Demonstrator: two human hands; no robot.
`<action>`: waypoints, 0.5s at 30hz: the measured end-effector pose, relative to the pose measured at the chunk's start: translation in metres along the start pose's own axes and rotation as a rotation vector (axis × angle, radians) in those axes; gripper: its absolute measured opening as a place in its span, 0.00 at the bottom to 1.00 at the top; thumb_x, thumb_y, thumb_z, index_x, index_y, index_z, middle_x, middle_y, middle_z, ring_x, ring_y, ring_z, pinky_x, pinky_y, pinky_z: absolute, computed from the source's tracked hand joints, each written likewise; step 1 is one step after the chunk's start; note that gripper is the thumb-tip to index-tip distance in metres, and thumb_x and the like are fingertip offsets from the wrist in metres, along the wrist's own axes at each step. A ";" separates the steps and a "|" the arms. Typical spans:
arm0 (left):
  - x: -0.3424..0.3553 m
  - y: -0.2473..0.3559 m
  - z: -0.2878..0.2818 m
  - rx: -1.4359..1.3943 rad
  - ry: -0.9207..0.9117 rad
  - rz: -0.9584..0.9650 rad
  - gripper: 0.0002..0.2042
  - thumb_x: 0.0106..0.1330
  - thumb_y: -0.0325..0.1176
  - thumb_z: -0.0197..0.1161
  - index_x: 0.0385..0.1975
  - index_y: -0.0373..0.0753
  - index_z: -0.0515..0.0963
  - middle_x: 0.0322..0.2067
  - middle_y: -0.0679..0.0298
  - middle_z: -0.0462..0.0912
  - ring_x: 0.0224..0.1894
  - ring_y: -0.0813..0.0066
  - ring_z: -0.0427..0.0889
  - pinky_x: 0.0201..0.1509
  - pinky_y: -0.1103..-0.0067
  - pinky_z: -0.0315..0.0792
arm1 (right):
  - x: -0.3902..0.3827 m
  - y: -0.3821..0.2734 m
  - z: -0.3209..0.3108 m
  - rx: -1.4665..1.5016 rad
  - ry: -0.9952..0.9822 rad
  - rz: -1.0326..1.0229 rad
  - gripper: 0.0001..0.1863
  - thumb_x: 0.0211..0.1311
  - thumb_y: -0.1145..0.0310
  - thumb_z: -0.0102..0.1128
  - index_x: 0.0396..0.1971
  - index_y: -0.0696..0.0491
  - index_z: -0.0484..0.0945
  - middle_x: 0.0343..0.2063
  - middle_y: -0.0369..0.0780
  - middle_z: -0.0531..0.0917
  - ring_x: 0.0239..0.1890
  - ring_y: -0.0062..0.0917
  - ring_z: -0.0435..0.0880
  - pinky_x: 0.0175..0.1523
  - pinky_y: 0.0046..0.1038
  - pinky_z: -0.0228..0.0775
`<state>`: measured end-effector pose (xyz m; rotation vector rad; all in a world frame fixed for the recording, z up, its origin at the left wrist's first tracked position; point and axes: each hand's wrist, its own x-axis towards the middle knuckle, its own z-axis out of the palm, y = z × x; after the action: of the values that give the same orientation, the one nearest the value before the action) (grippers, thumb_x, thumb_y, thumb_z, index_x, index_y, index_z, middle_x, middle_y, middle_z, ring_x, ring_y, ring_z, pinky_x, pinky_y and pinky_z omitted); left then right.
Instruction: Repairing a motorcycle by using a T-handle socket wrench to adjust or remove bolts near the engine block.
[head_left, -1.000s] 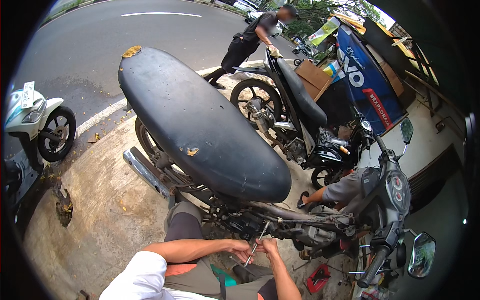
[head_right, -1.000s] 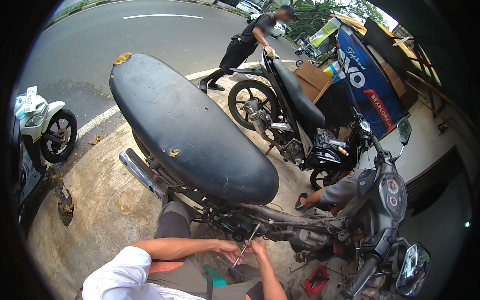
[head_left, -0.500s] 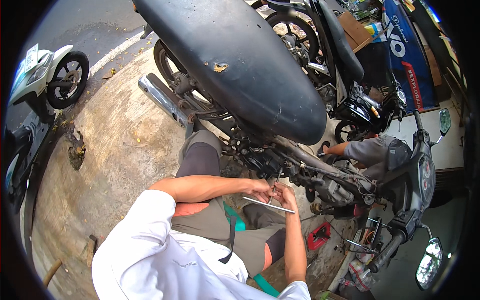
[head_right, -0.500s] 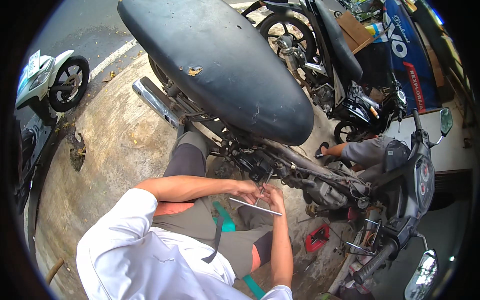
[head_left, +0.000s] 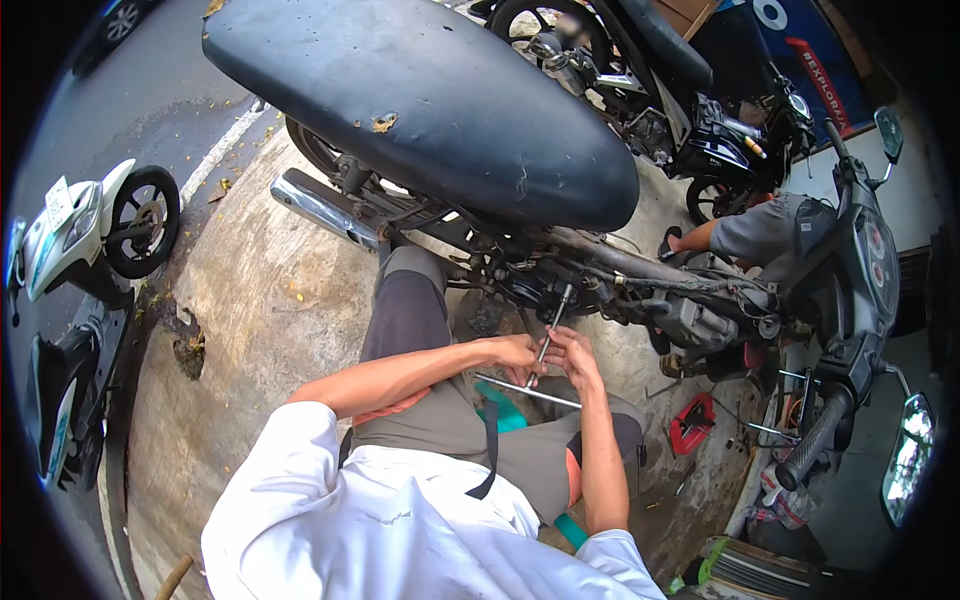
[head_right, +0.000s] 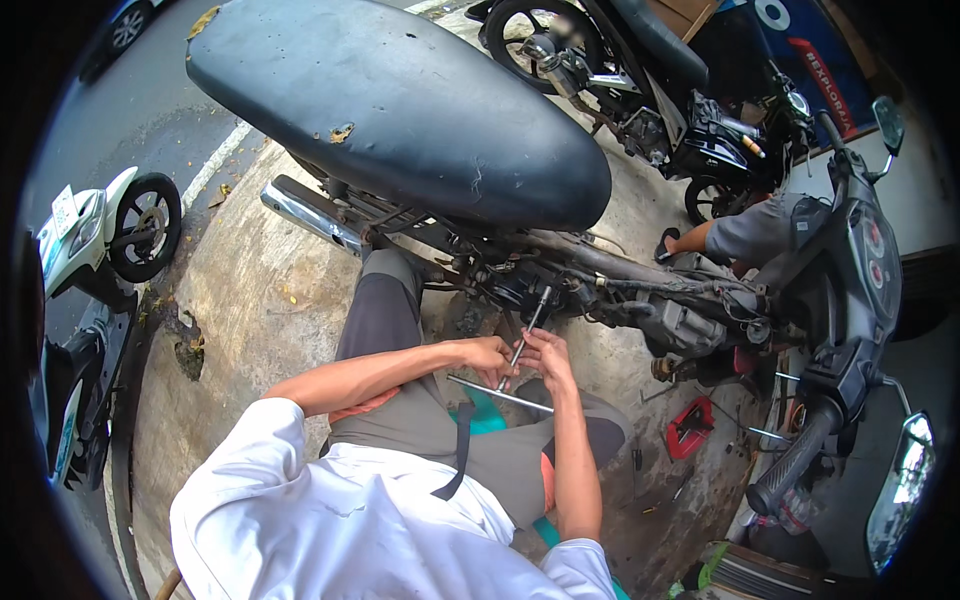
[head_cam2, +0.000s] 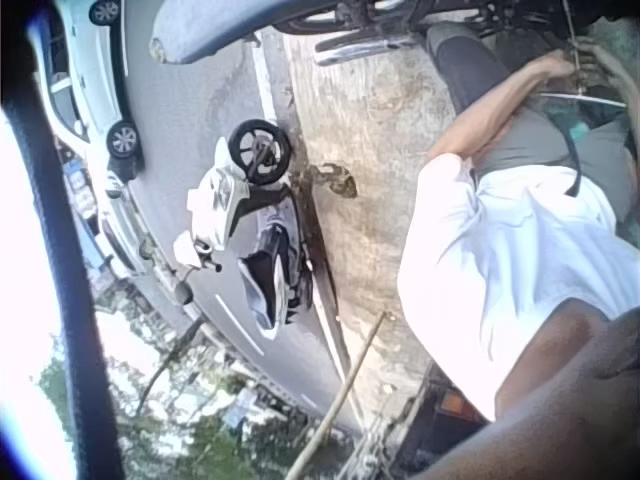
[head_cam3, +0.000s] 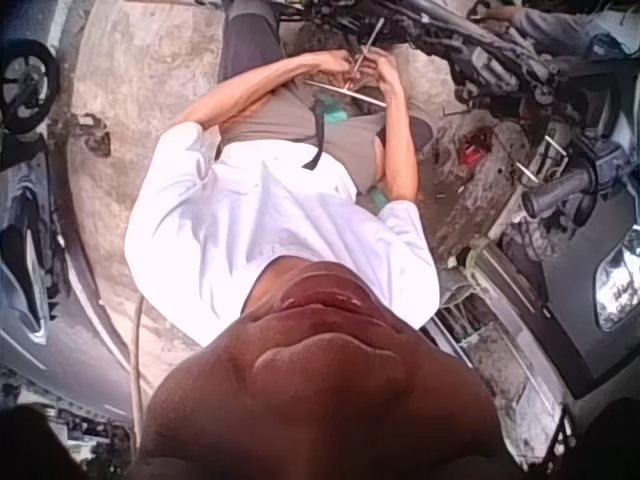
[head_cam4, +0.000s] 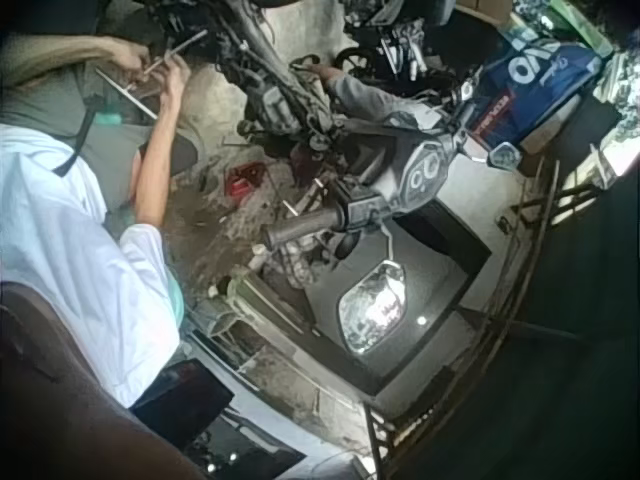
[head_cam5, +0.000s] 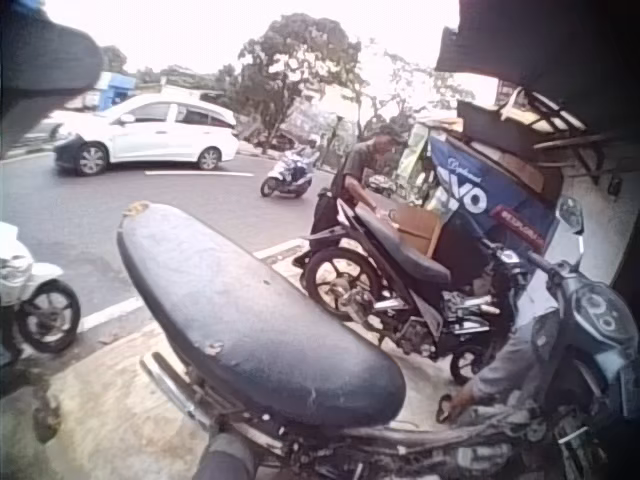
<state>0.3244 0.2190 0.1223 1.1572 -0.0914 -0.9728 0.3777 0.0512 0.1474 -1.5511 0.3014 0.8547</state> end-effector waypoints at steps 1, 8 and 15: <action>-0.004 -0.003 -0.005 0.017 0.007 -0.028 0.12 0.58 0.36 0.57 0.33 0.33 0.71 0.26 0.60 0.80 0.25 0.74 0.79 0.31 0.81 0.76 | 0.001 0.004 0.008 0.007 -0.004 0.005 0.11 0.55 0.70 0.53 0.37 0.58 0.71 0.27 0.41 0.78 0.23 0.23 0.78 0.26 0.22 0.73; 0.006 -0.045 -0.021 0.178 0.077 -0.183 0.15 0.56 0.42 0.58 0.30 0.34 0.75 0.23 0.66 0.78 0.23 0.79 0.77 0.24 0.84 0.69 | 0.017 0.073 0.021 0.196 -0.010 0.015 0.14 0.51 0.65 0.59 0.34 0.59 0.72 0.28 0.40 0.77 0.24 0.24 0.77 0.29 0.25 0.73; -0.009 -0.059 0.010 0.538 0.083 -0.150 0.17 0.56 0.46 0.58 0.32 0.35 0.74 0.21 0.62 0.77 0.19 0.77 0.75 0.21 0.84 0.71 | 0.050 0.128 0.026 0.032 -0.010 0.064 0.08 0.47 0.72 0.59 0.26 0.59 0.74 0.22 0.40 0.78 0.24 0.26 0.78 0.27 0.26 0.70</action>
<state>0.2780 0.2142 0.0832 1.7163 -0.2108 -1.0635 0.3217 0.0657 0.0203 -1.5137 0.3572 0.9034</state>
